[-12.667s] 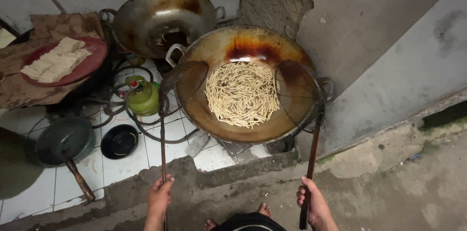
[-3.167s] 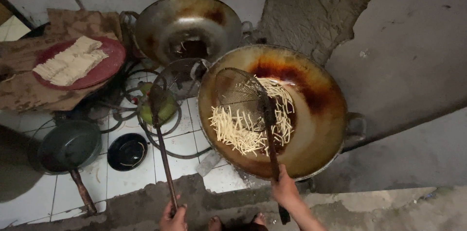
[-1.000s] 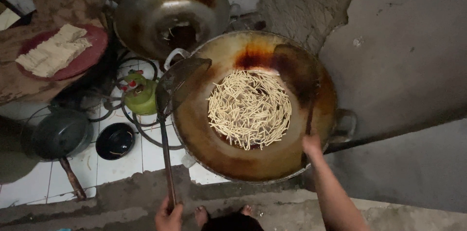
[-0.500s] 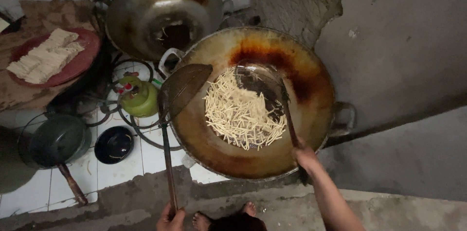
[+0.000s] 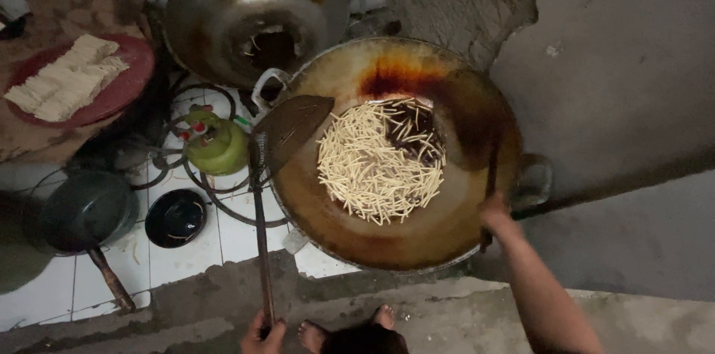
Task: Frying a large batch of noodles in a wok using two skimmers to stir and flip them for even cooking.
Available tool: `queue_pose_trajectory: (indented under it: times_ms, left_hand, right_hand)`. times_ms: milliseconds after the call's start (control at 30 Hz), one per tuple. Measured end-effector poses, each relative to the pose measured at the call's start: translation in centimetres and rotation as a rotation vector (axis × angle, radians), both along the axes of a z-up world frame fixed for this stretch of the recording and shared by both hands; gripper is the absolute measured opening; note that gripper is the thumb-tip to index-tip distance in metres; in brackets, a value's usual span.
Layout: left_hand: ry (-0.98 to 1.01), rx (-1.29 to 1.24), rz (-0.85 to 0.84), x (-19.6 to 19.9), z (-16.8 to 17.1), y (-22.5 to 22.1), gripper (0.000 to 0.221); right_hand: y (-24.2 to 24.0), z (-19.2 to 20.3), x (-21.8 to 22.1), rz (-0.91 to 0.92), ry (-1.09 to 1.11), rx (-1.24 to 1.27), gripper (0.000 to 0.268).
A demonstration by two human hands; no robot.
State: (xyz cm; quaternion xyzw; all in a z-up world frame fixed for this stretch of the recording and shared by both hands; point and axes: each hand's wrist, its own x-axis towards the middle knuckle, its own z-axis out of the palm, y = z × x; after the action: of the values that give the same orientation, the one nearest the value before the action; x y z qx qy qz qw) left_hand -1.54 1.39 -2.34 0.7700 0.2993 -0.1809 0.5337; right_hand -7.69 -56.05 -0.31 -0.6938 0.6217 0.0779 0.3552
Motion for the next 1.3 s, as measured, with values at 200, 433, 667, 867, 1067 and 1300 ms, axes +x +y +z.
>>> queue_pose_trajectory:
  times_ms: [200,433,667,867,1067,1300]
  left_hand:
    - [0.246,0.071,0.095,0.8,2.9,-0.7,0.058]
    - [0.19,-0.089,0.064,2.4,7.9,-1.7,0.048]
    - [0.211,-0.097,-0.12,3.7,0.6,2.6,0.048]
    - [0.309,0.066,-0.125,5.0,4.5,1.9,0.035]
    - [0.223,-0.024,0.011,5.6,5.2,3.4,0.047]
    - [0.158,-0.138,0.066,6.6,6.8,4.8,0.037]
  right_hand:
    - [3.5,-16.0,-1.2,-0.043,-0.114,0.219,0.021]
    - [10.8,-16.2,10.4,-0.251,-0.504,1.005,0.028]
    - [15.1,-12.4,16.4,-0.167,-0.688,1.008,0.011]
    - [22.5,-3.7,14.4,-0.119,-0.498,0.711,0.016]
    - [27.9,-1.4,11.5,-0.051,-0.556,0.442,0.041]
    - [32.9,8.8,7.9,0.133,-0.164,0.231,0.061]
